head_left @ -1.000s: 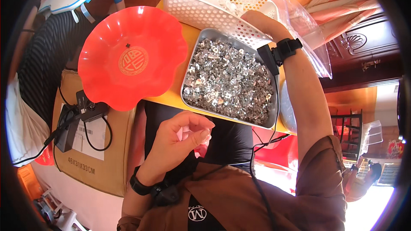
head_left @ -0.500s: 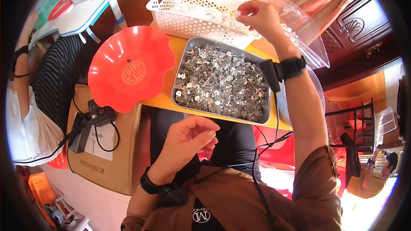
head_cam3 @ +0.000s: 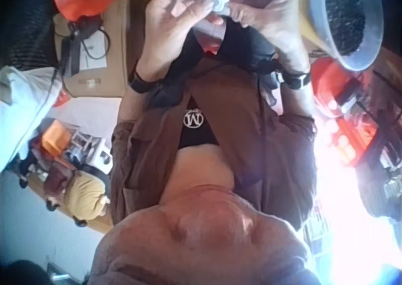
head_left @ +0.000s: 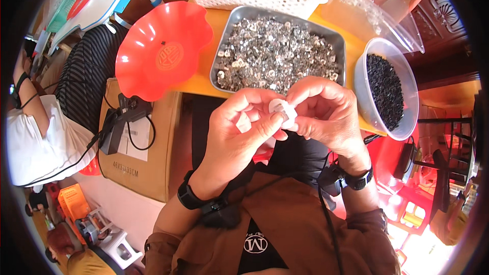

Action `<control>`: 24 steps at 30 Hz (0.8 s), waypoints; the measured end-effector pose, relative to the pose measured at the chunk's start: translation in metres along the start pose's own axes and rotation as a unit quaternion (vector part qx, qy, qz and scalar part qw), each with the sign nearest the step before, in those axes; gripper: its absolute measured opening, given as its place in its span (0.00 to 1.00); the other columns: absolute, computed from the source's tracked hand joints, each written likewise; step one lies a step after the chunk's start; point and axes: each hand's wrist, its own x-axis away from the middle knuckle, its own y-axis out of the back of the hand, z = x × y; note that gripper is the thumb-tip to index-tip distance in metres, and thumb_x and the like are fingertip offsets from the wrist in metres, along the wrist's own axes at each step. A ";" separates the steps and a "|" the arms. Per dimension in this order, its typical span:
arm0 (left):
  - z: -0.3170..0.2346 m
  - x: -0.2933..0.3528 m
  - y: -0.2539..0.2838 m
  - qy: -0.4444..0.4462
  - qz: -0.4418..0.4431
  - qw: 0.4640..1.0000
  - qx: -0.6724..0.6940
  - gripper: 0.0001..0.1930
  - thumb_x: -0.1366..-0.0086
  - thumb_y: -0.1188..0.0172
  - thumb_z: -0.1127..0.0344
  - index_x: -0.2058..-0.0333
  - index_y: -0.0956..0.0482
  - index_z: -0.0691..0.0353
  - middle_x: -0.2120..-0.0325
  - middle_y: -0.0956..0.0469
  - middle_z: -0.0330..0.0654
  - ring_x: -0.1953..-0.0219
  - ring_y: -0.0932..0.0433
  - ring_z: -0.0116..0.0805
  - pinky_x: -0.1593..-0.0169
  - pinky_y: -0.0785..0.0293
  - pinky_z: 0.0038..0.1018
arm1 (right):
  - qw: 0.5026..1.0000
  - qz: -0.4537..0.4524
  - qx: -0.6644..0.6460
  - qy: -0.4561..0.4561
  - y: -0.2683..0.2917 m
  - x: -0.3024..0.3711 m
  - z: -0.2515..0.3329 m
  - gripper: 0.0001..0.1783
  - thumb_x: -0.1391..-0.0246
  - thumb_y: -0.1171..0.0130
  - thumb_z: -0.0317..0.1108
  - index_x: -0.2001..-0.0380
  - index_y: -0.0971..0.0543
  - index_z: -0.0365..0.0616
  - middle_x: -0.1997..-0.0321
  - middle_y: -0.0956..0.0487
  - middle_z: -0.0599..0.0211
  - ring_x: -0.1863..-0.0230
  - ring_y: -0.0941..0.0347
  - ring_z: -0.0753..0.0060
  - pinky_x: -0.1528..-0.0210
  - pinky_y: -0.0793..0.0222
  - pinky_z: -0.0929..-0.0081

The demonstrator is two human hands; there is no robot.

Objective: Manual assembly of small plastic shoe components by inserting decorative beads and studs.

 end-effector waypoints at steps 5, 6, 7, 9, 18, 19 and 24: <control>0.005 0.001 -0.006 0.010 -0.065 0.997 -0.050 0.09 0.39 0.43 0.73 0.61 0.28 0.68 0.65 0.23 0.47 0.68 0.24 0.30 0.65 0.23 0.25 | 0.974 -0.070 0.195 0.094 0.002 0.012 -0.014 0.21 0.63 0.32 0.22 0.61 0.23 0.40 0.64 0.22 0.67 0.62 0.26 0.75 0.63 0.29 0.77; 0.005 0.000 -0.007 0.005 -0.070 0.996 -0.050 0.09 0.39 0.42 0.73 0.61 0.29 0.68 0.65 0.24 0.47 0.68 0.23 0.30 0.65 0.23 0.25 | 0.967 -0.080 0.226 0.089 0.002 0.014 -0.009 0.22 0.66 0.31 0.23 0.61 0.22 0.42 0.64 0.22 0.65 0.62 0.25 0.68 0.63 0.29 0.74; 0.006 0.001 -0.009 0.011 -0.069 0.996 -0.054 0.09 0.39 0.42 0.73 0.61 0.29 0.68 0.65 0.24 0.47 0.68 0.23 0.30 0.65 0.23 0.25 | 0.968 -0.085 0.221 0.087 0.004 0.015 -0.011 0.22 0.66 0.31 0.23 0.61 0.22 0.42 0.64 0.22 0.65 0.62 0.25 0.68 0.63 0.29 0.74; 0.007 0.000 -0.014 -0.003 -0.074 0.994 -0.079 0.09 0.39 0.42 0.73 0.61 0.28 0.68 0.66 0.23 0.46 0.69 0.23 0.29 0.65 0.22 0.26 | 0.913 -0.078 0.346 0.203 0.009 0.015 -0.014 0.21 0.67 0.31 0.23 0.63 0.21 0.43 0.64 0.22 0.63 0.63 0.24 0.64 0.63 0.28 0.72; 0.006 0.001 -0.021 0.048 -0.049 0.990 -0.126 0.09 0.39 0.43 0.73 0.60 0.26 0.70 0.68 0.22 0.45 0.71 0.23 0.28 0.66 0.24 0.24 | 0.900 -0.077 0.367 0.224 0.014 0.028 -0.016 0.22 0.69 0.31 0.21 0.64 0.21 0.42 0.65 0.22 0.63 0.64 0.23 0.63 0.65 0.26 0.71; 0.004 0.000 -0.023 0.052 -0.049 0.986 -0.149 0.09 0.38 0.43 0.72 0.60 0.26 0.69 0.69 0.22 0.45 0.72 0.23 0.29 0.67 0.24 0.24 | 0.894 -0.071 0.379 0.227 0.015 0.028 -0.016 0.22 0.69 0.31 0.21 0.64 0.22 0.42 0.64 0.22 0.63 0.63 0.23 0.62 0.65 0.25 0.71; 0.010 0.000 -0.010 0.080 -0.015 0.995 -0.058 0.11 0.35 0.45 0.66 0.59 0.24 0.68 0.66 0.22 0.42 0.66 0.23 0.26 0.62 0.25 0.23 | 0.932 -0.089 0.301 0.181 0.018 0.031 -0.021 0.22 0.71 0.29 0.22 0.66 0.22 0.43 0.68 0.22 0.65 0.65 0.24 0.66 0.63 0.28 0.73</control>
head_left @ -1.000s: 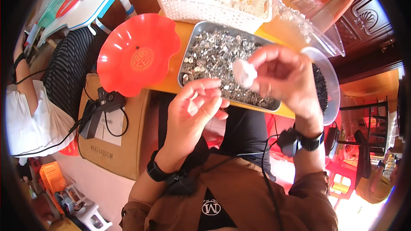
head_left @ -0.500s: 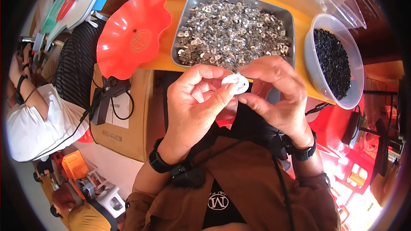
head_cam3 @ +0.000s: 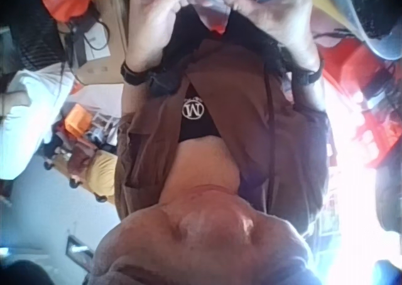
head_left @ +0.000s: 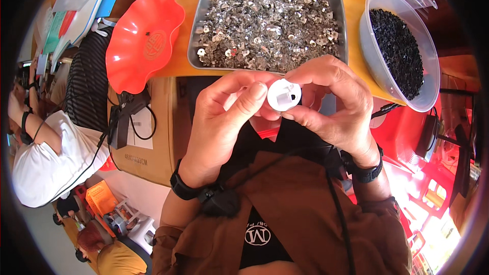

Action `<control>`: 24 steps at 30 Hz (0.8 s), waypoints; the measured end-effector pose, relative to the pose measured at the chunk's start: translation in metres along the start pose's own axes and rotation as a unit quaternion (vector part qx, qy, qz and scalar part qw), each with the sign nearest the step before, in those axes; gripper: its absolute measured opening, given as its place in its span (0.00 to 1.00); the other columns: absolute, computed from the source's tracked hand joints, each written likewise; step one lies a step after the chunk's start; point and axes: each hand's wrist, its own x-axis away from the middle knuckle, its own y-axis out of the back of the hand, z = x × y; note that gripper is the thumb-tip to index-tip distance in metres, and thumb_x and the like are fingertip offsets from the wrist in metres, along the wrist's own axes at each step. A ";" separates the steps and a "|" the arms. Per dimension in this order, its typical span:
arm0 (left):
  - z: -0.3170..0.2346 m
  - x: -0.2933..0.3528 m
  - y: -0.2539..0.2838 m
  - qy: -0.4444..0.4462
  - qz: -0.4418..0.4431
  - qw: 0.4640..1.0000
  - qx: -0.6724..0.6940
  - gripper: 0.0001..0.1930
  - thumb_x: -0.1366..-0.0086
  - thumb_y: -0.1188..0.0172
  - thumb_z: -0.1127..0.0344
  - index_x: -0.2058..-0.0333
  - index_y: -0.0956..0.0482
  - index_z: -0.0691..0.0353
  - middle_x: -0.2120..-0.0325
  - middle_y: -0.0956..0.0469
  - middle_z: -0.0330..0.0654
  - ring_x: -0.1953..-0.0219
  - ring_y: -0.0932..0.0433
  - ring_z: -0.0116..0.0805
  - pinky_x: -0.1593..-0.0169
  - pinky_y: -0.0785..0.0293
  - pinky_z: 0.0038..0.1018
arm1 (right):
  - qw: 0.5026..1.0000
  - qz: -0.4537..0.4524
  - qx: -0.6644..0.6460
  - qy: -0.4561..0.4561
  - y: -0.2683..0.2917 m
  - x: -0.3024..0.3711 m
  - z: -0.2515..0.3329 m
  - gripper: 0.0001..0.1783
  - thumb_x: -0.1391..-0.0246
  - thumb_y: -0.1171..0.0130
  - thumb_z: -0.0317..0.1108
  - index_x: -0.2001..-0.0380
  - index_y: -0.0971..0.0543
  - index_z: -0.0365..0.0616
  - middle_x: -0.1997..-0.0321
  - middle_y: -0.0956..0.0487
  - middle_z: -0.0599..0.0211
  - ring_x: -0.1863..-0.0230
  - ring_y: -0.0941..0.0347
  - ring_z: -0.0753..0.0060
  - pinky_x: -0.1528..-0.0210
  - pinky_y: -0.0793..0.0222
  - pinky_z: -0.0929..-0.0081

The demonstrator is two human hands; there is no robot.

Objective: Manual assembly of small plastic shoe components by inserting decorative beads and studs.

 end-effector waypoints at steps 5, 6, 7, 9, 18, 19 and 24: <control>0.002 0.000 0.002 0.052 0.073 0.990 0.112 0.15 0.34 0.48 0.63 0.53 0.29 0.66 0.58 0.25 0.42 0.61 0.24 0.30 0.57 0.27 0.26 | 0.999 -0.002 -0.036 -0.007 0.001 0.001 -0.003 0.20 0.68 0.28 0.27 0.66 0.22 0.41 0.68 0.23 0.67 0.70 0.28 0.76 0.70 0.32 0.80; 0.005 -0.001 0.004 0.042 0.107 0.986 0.121 0.17 0.35 0.47 0.62 0.51 0.31 0.65 0.57 0.26 0.43 0.59 0.24 0.32 0.57 0.27 0.26 | 1.000 0.002 -0.027 0.012 0.002 0.001 -0.004 0.20 0.65 0.27 0.31 0.66 0.23 0.39 0.67 0.24 0.67 0.73 0.32 0.82 0.75 0.37 0.86; 0.007 -0.002 0.005 0.043 0.106 0.986 0.121 0.17 0.35 0.47 0.62 0.51 0.31 0.65 0.57 0.26 0.43 0.59 0.24 0.32 0.57 0.27 0.26 | 1.000 0.002 -0.028 0.011 0.002 0.001 -0.004 0.20 0.65 0.27 0.31 0.66 0.23 0.39 0.67 0.24 0.67 0.73 0.32 0.82 0.75 0.37 0.86; 0.009 -0.003 0.008 0.058 0.143 0.975 0.160 0.18 0.36 0.45 0.61 0.51 0.31 0.64 0.57 0.25 0.43 0.58 0.24 0.32 0.59 0.26 0.26 | 0.997 0.008 0.030 0.078 0.004 -0.003 -0.002 0.21 0.65 0.27 0.33 0.66 0.23 0.40 0.70 0.25 0.68 0.74 0.32 0.81 0.75 0.38 0.84; 0.013 -0.002 0.022 0.094 0.126 0.968 0.193 0.21 0.36 0.46 0.60 0.48 0.32 0.63 0.58 0.25 0.45 0.60 0.22 0.33 0.62 0.26 0.26 | 0.996 0.026 0.008 -0.087 0.014 -0.007 0.014 0.26 0.64 0.27 0.30 0.58 0.23 0.38 0.70 0.27 0.71 0.77 0.36 0.87 0.78 0.42 0.87; 0.016 -0.001 0.027 0.094 0.118 0.962 0.228 0.21 0.35 0.47 0.62 0.46 0.34 0.64 0.58 0.25 0.47 0.58 0.23 0.35 0.59 0.25 0.28 | 0.994 -0.015 0.069 -0.084 0.016 -0.008 0.008 0.20 0.59 0.32 0.25 0.59 0.23 0.38 0.71 0.27 0.72 0.78 0.37 0.88 0.78 0.42 0.87; 0.013 -0.001 0.031 0.065 0.026 0.973 0.219 0.21 0.34 0.50 0.64 0.45 0.35 0.68 0.57 0.25 0.48 0.57 0.23 0.37 0.54 0.26 0.31 | 0.940 -0.012 0.339 -0.042 0.026 -0.022 -0.027 0.09 0.58 0.40 0.25 0.69 0.20 0.46 0.73 0.23 0.66 0.77 0.28 0.65 0.74 0.31 0.72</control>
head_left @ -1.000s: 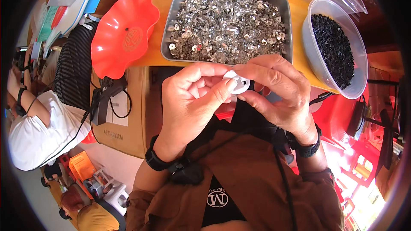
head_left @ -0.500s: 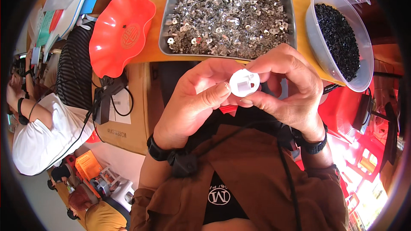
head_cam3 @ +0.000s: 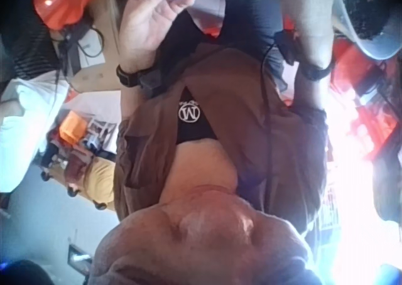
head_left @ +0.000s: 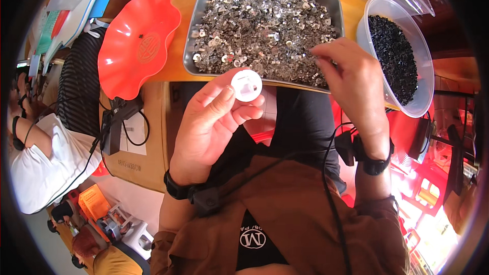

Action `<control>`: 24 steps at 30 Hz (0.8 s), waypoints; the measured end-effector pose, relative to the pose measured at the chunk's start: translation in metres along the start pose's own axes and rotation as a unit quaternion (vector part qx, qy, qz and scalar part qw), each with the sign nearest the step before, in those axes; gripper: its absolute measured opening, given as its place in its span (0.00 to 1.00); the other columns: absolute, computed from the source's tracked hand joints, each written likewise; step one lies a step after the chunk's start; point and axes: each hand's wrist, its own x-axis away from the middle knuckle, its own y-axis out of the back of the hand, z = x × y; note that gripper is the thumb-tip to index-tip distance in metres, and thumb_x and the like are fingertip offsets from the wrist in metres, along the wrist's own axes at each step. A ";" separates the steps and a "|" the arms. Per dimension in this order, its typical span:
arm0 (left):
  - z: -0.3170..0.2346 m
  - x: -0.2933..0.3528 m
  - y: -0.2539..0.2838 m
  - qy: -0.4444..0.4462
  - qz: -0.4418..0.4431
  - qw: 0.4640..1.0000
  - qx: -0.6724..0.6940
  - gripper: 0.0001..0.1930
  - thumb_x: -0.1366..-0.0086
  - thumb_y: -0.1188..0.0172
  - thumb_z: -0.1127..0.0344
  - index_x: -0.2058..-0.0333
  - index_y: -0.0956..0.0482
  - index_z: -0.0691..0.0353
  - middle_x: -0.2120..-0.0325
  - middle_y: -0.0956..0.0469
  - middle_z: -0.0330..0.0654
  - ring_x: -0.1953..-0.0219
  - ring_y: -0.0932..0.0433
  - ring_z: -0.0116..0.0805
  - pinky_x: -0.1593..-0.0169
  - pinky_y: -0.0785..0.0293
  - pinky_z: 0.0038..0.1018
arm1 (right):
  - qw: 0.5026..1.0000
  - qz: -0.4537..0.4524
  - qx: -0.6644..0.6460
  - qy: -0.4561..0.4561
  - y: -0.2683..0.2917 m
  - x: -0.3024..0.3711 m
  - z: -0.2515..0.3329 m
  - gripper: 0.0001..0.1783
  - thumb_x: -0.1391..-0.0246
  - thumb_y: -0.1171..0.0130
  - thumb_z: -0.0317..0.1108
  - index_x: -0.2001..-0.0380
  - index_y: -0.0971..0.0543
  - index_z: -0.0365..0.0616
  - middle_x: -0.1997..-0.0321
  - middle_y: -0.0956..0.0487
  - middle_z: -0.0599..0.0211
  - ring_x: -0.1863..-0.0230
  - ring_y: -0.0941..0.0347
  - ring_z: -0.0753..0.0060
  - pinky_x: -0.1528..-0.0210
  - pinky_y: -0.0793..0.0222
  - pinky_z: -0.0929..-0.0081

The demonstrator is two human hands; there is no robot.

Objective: Manual assembly of small plastic shoe components by inserting decorative beads and studs.

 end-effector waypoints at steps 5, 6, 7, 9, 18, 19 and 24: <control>-0.002 0.000 0.001 0.002 -0.021 1.000 0.021 0.20 0.33 0.50 0.64 0.46 0.35 0.69 0.57 0.26 0.47 0.58 0.24 0.36 0.54 0.26 0.31 | 0.993 0.050 0.061 0.085 -0.022 -0.014 0.009 0.03 0.60 0.40 0.29 0.77 0.22 0.47 0.77 0.28 0.65 0.73 0.26 0.60 0.71 0.30 0.67; -0.002 0.000 0.002 0.001 -0.022 1.000 0.021 0.20 0.33 0.50 0.64 0.46 0.35 0.69 0.57 0.26 0.47 0.58 0.24 0.36 0.54 0.26 0.31 | 0.990 0.053 0.080 0.101 -0.026 -0.016 0.008 0.01 0.60 0.40 0.29 0.78 0.22 0.47 0.78 0.29 0.65 0.74 0.27 0.60 0.71 0.30 0.66; -0.003 0.000 0.003 -0.001 -0.019 1.000 0.017 0.20 0.34 0.50 0.64 0.46 0.35 0.69 0.57 0.26 0.47 0.58 0.24 0.36 0.54 0.26 0.31 | 0.990 0.054 0.081 0.102 -0.028 -0.017 0.006 0.01 0.60 0.40 0.29 0.78 0.22 0.47 0.78 0.29 0.65 0.74 0.27 0.60 0.71 0.30 0.66; -0.004 0.000 0.004 -0.003 -0.015 1.000 0.013 0.20 0.34 0.50 0.65 0.46 0.34 0.69 0.57 0.26 0.47 0.58 0.24 0.36 0.55 0.26 0.31 | 0.990 0.083 0.084 0.074 -0.030 -0.017 0.002 0.06 0.59 0.38 0.28 0.72 0.21 0.46 0.73 0.25 0.66 0.71 0.27 0.59 0.69 0.31 0.68; -0.002 -0.004 0.000 -0.002 -0.028 0.999 0.023 0.19 0.34 0.50 0.67 0.46 0.34 0.67 0.57 0.26 0.47 0.58 0.23 0.37 0.55 0.25 0.29 | 0.992 0.024 -0.104 -0.069 -0.023 -0.017 -0.001 0.07 0.56 0.41 0.24 0.71 0.20 0.44 0.73 0.21 0.65 0.77 0.25 0.69 0.73 0.30 0.76; -0.001 -0.005 -0.001 -0.002 -0.019 0.999 0.026 0.19 0.34 0.50 0.67 0.46 0.34 0.67 0.57 0.26 0.47 0.58 0.23 0.36 0.55 0.25 0.29 | 0.992 0.023 -0.104 -0.068 -0.022 -0.016 0.000 0.07 0.56 0.41 0.24 0.71 0.20 0.44 0.73 0.21 0.65 0.77 0.25 0.69 0.73 0.30 0.76; -0.002 -0.006 -0.008 0.008 -0.023 1.000 -0.013 0.22 0.34 0.51 0.66 0.44 0.38 0.68 0.57 0.27 0.49 0.58 0.24 0.37 0.55 0.25 0.31 | 0.942 0.068 -0.302 -0.132 -0.014 -0.010 0.011 0.08 0.50 0.43 0.21 0.65 0.22 0.40 0.73 0.23 0.75 0.84 0.38 0.93 0.85 0.47 0.91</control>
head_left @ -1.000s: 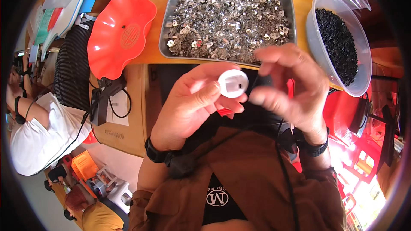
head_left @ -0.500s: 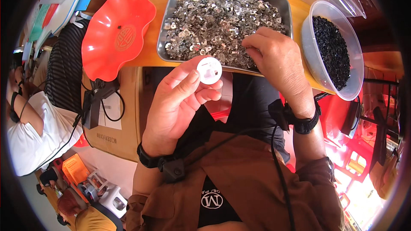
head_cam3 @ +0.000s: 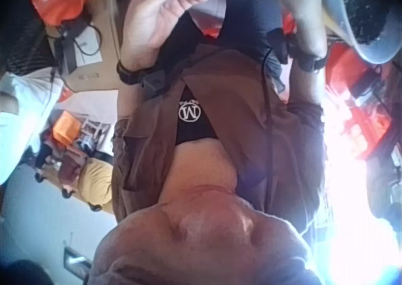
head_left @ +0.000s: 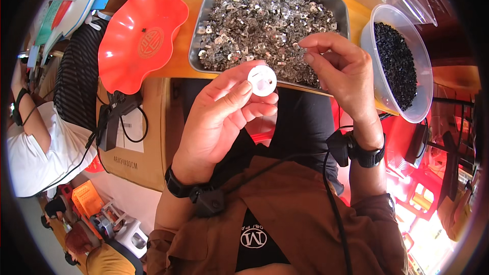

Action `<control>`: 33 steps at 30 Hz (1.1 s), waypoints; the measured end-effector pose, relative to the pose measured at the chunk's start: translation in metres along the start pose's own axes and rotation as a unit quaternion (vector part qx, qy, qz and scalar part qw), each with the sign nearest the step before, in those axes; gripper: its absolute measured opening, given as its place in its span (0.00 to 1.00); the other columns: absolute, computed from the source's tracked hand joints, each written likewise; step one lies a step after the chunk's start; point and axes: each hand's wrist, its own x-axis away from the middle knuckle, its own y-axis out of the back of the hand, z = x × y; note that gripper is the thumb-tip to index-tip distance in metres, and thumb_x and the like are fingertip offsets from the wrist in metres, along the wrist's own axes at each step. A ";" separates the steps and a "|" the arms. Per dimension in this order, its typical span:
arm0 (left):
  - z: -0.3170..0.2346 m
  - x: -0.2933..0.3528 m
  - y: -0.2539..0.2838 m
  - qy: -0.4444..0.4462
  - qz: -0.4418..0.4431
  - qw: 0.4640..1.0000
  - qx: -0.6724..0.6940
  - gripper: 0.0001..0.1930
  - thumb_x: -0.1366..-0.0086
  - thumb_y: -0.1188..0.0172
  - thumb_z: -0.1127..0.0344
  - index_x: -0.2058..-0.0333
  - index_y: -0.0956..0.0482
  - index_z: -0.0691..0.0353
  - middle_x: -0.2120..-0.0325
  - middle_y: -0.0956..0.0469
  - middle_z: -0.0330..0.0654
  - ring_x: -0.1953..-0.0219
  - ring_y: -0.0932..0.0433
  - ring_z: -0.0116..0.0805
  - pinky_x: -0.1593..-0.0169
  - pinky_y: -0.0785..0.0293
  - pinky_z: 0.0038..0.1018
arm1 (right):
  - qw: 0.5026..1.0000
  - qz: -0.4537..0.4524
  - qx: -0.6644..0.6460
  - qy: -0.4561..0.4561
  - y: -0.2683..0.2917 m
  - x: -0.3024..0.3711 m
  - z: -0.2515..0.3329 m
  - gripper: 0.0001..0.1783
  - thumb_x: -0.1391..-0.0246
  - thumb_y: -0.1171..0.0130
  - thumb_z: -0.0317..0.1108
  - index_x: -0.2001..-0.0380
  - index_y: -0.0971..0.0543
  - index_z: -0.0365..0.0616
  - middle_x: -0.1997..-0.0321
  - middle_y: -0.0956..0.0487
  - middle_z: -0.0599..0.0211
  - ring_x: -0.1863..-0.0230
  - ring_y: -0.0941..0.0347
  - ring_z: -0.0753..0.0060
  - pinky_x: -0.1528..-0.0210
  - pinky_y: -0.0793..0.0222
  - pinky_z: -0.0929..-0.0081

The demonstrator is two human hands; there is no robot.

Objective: Manual assembly of small plastic shoe components by inserting decorative beads and studs.

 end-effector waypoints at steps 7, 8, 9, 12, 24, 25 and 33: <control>0.003 -0.003 -0.005 0.017 0.022 1.000 0.004 0.18 0.34 0.49 0.66 0.48 0.33 0.68 0.60 0.25 0.46 0.60 0.23 0.36 0.57 0.23 0.28 | 0.979 0.016 -0.193 -0.072 -0.004 0.021 0.028 0.06 0.50 0.45 0.20 0.68 0.22 0.39 0.76 0.24 0.80 0.83 0.35 0.94 0.83 0.45 0.93; 0.003 -0.003 -0.005 0.017 0.025 1.000 0.001 0.18 0.34 0.49 0.66 0.48 0.33 0.68 0.60 0.25 0.46 0.60 0.22 0.36 0.58 0.23 0.28 | 0.976 0.029 -0.203 -0.068 -0.004 0.023 0.028 0.06 0.50 0.45 0.20 0.67 0.22 0.39 0.76 0.24 0.79 0.83 0.35 0.94 0.83 0.44 0.93; 0.003 -0.003 -0.006 0.017 0.024 1.000 0.001 0.18 0.34 0.49 0.66 0.48 0.33 0.68 0.60 0.25 0.46 0.60 0.22 0.36 0.58 0.23 0.28 | 0.974 0.043 -0.214 -0.064 -0.005 0.025 0.029 0.07 0.50 0.45 0.19 0.67 0.23 0.38 0.76 0.24 0.79 0.84 0.35 0.94 0.83 0.44 0.93; 0.003 -0.003 -0.008 0.020 0.055 0.998 0.023 0.18 0.34 0.49 0.65 0.48 0.32 0.69 0.60 0.25 0.46 0.60 0.22 0.36 0.58 0.23 0.29 | 0.989 0.022 -0.140 0.040 -0.007 0.028 0.025 0.09 0.54 0.44 0.17 0.70 0.21 0.40 0.74 0.23 0.74 0.79 0.30 0.86 0.81 0.39 0.90; 0.005 0.001 -0.015 0.007 0.041 0.999 0.000 0.17 0.34 0.49 0.65 0.49 0.31 0.66 0.62 0.23 0.44 0.64 0.21 0.32 0.61 0.23 0.25 | 0.913 -0.049 0.184 0.362 -0.010 0.032 0.036 0.12 0.65 0.36 0.16 0.73 0.22 0.39 0.71 0.22 0.62 0.76 0.25 0.70 0.78 0.30 0.79; 0.004 0.001 -0.013 0.018 0.049 0.999 -0.014 0.17 0.34 0.48 0.65 0.49 0.31 0.65 0.63 0.23 0.44 0.66 0.21 0.31 0.62 0.23 0.23 | 0.913 -0.049 0.184 0.361 -0.011 0.033 0.036 0.12 0.65 0.36 0.16 0.73 0.22 0.39 0.71 0.22 0.62 0.76 0.25 0.70 0.78 0.30 0.79; 0.006 0.006 -0.016 0.028 0.019 0.995 -0.097 0.15 0.35 0.46 0.63 0.52 0.27 0.64 0.66 0.22 0.40 0.69 0.21 0.26 0.68 0.27 0.17 | 0.901 0.007 0.230 0.368 -0.005 0.037 0.042 0.10 0.66 0.41 0.20 0.73 0.22 0.38 0.71 0.24 0.63 0.75 0.24 0.67 0.76 0.28 0.76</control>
